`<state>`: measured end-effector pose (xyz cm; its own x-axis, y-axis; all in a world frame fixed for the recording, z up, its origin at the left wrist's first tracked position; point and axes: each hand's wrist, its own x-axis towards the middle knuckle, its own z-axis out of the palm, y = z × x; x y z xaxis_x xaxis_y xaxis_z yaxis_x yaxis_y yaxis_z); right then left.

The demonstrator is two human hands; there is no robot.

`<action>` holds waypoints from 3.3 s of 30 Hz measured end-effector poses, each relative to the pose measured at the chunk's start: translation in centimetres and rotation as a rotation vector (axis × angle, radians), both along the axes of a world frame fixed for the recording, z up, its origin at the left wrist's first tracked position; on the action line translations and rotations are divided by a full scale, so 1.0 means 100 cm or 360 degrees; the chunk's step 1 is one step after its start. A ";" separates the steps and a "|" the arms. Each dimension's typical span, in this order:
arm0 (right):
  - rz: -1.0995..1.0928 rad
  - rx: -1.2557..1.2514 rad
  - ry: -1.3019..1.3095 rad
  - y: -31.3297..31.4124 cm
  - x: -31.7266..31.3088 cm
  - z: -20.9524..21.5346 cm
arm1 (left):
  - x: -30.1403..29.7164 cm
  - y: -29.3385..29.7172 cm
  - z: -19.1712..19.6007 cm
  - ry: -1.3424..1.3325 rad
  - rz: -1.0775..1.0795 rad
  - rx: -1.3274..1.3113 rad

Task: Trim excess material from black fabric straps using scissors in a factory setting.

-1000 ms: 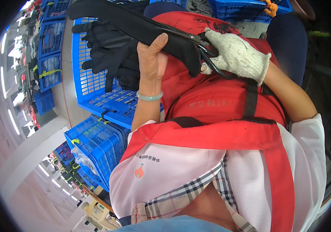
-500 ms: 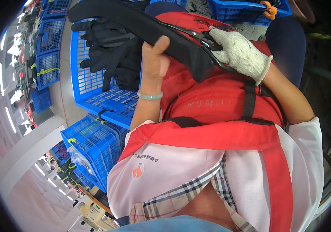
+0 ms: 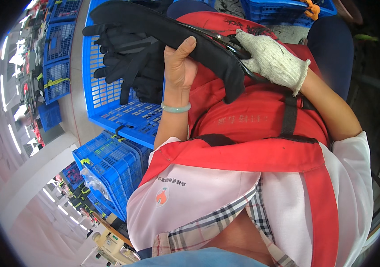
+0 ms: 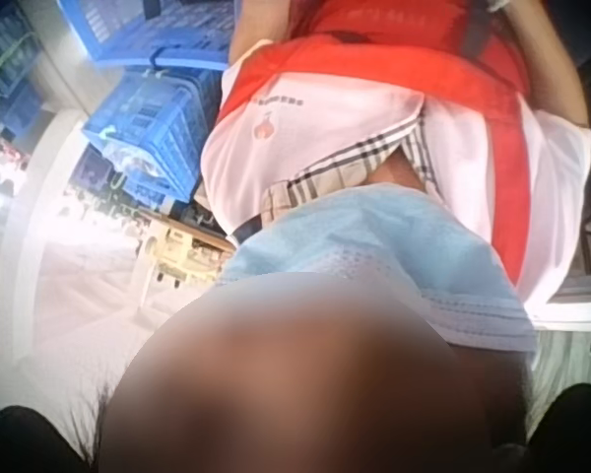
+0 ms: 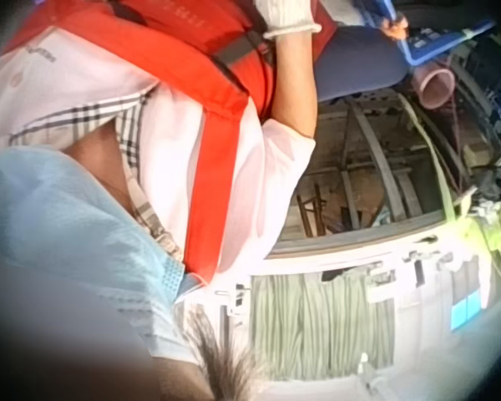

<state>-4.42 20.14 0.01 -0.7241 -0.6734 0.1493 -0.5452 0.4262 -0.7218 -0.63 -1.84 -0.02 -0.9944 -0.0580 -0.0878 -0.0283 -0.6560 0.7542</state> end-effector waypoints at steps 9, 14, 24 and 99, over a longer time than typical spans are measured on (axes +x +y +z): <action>-0.0045 0.0354 -0.0160 0.005 -0.002 0.009 | -0.006 -0.014 0.006 -0.0049 -0.0003 0.0156; -0.0106 0.0199 0.0110 0.001 -0.006 -0.011 | -0.006 0.000 0.003 0.0063 0.0055 0.0004; -0.0079 0.0307 -0.0154 -0.001 -0.008 0.003 | -0.013 -0.010 0.001 0.0008 0.0117 -0.0040; -0.0065 0.0002 -0.0241 -0.009 0.006 0.013 | -0.008 -0.020 0.015 0.0122 0.0148 -0.0187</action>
